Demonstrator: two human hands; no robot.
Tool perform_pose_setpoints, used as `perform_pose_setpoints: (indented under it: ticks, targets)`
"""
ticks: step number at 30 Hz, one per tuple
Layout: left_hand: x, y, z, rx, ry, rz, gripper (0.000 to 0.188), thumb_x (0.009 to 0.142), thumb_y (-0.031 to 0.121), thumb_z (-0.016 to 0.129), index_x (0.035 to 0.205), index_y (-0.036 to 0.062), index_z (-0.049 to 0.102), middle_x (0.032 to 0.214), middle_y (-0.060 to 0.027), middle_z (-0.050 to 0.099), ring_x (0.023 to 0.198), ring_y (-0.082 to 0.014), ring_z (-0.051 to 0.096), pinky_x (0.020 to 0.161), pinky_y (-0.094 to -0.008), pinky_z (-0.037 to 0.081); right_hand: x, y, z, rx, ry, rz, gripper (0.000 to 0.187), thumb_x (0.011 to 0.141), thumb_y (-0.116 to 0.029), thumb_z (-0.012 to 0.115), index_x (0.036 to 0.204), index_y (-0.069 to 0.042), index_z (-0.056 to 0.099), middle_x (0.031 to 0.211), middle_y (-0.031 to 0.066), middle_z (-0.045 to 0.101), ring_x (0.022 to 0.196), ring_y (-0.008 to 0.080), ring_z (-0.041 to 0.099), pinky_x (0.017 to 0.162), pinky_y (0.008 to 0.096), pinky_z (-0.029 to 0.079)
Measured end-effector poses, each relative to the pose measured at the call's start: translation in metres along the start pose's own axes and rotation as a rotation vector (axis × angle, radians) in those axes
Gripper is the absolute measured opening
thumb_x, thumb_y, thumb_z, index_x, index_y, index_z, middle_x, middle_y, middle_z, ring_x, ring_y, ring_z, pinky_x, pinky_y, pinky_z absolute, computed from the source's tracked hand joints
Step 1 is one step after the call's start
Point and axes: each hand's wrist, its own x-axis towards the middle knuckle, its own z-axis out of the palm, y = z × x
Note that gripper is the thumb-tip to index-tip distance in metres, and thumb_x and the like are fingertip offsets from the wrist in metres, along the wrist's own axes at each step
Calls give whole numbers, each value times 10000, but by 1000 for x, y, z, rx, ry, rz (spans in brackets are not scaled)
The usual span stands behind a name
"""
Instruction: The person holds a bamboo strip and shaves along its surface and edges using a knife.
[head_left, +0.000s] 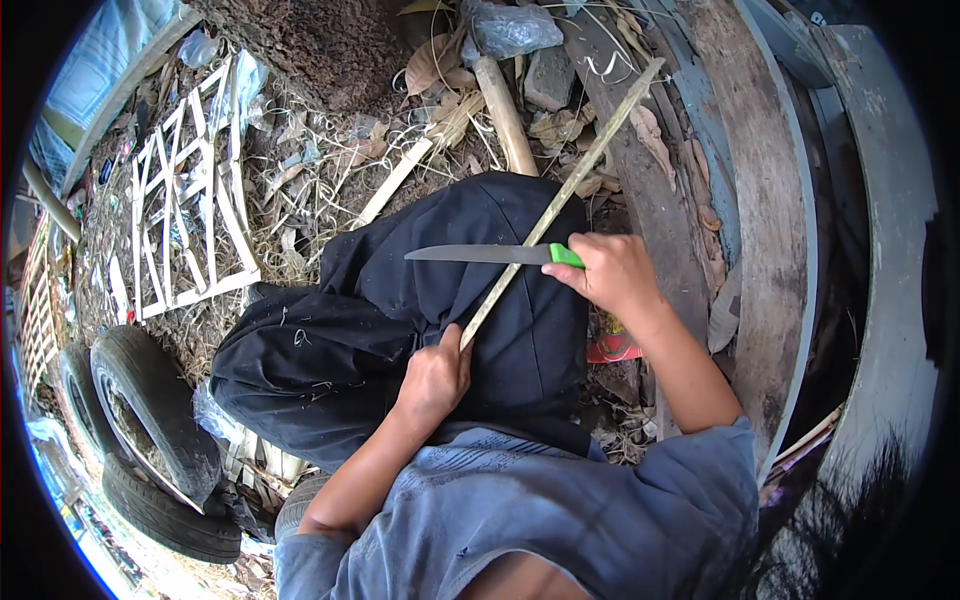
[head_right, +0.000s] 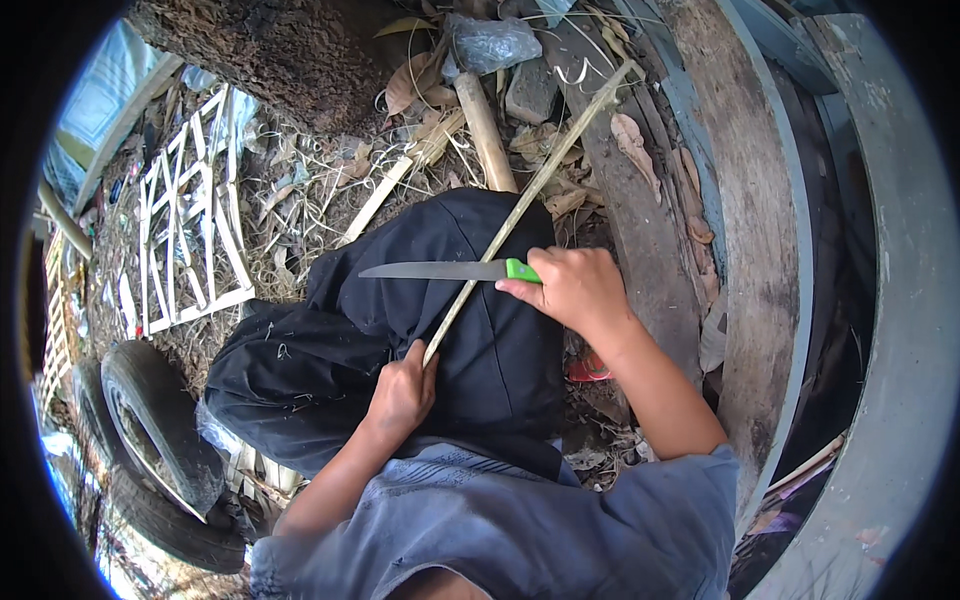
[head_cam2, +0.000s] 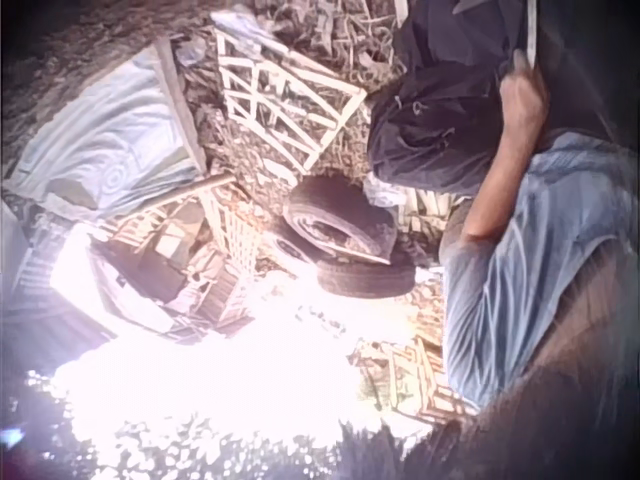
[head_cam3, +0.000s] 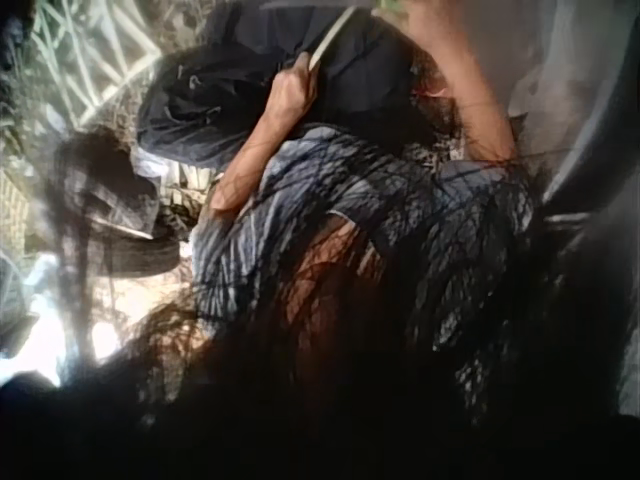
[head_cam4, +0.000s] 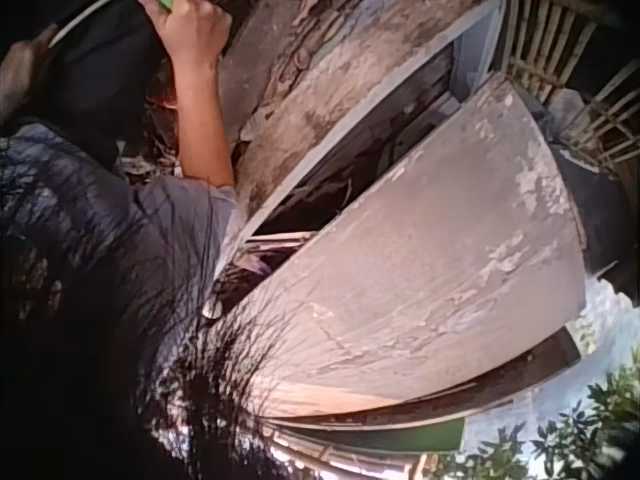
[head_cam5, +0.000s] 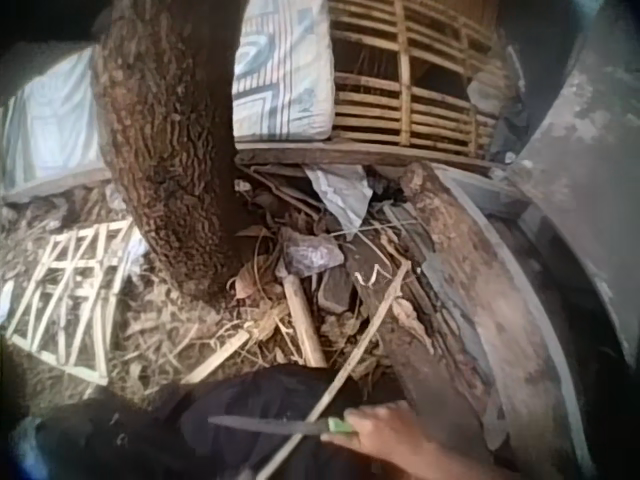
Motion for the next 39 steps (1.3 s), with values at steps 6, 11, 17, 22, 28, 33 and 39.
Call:
perform_pose_setpoints:
  ticks: [6,11,17,22,28,33,39]
  targets:
    - [-9,-2,5,-7,49,24,144,909,41,559,845,-19,446,585,-277,521,592,-470,564,496,-519,421,14,81,-37,-86,192,558,510,895,-552,559,865,-62,695,658,179,649,595,372,643,521,444,498]
    - [-6,-12,10,3,35,-1,153,905,60,565,856,-17,443,586,-287,512,610,-482,562,515,-536,421,34,33,-56,23,156,508,501,901,-545,560,910,-65,703,634,193,630,605,387,639,530,477,484]
    - [-4,-16,7,34,53,97,146,877,46,586,863,-29,462,552,-251,525,531,-438,570,480,-505,455,-4,-13,-16,-30,-5,39,524,848,-587,606,663,-98,568,564,86,590,499,285,626,463,391,492]
    - [-6,-14,4,5,21,55,149,888,48,578,847,-28,458,560,-264,515,552,-450,566,488,-509,449,13,58,-42,63,209,631,548,885,-577,564,781,-49,667,612,174,630,563,378,623,547,487,480]
    - [-3,-20,-2,-143,-82,-25,176,928,99,549,830,-29,477,620,-279,538,616,-473,565,539,-499,442,11,43,-39,-3,171,231,492,856,-570,604,763,-88,644,597,119,618,534,328,622,499,428,488]
    - [2,-26,-9,-277,-277,-173,259,982,181,501,843,-36,516,652,-254,534,628,-433,547,599,-440,438,15,35,4,30,57,-108,508,787,-556,664,670,-74,551,593,68,562,539,275,610,487,396,478]
    - [6,-25,-7,-367,-310,-213,298,1012,212,469,871,-44,525,645,-145,497,619,-209,472,622,-370,428,54,78,-15,81,209,514,543,876,-606,545,825,-85,689,719,144,681,651,346,669,559,442,525]
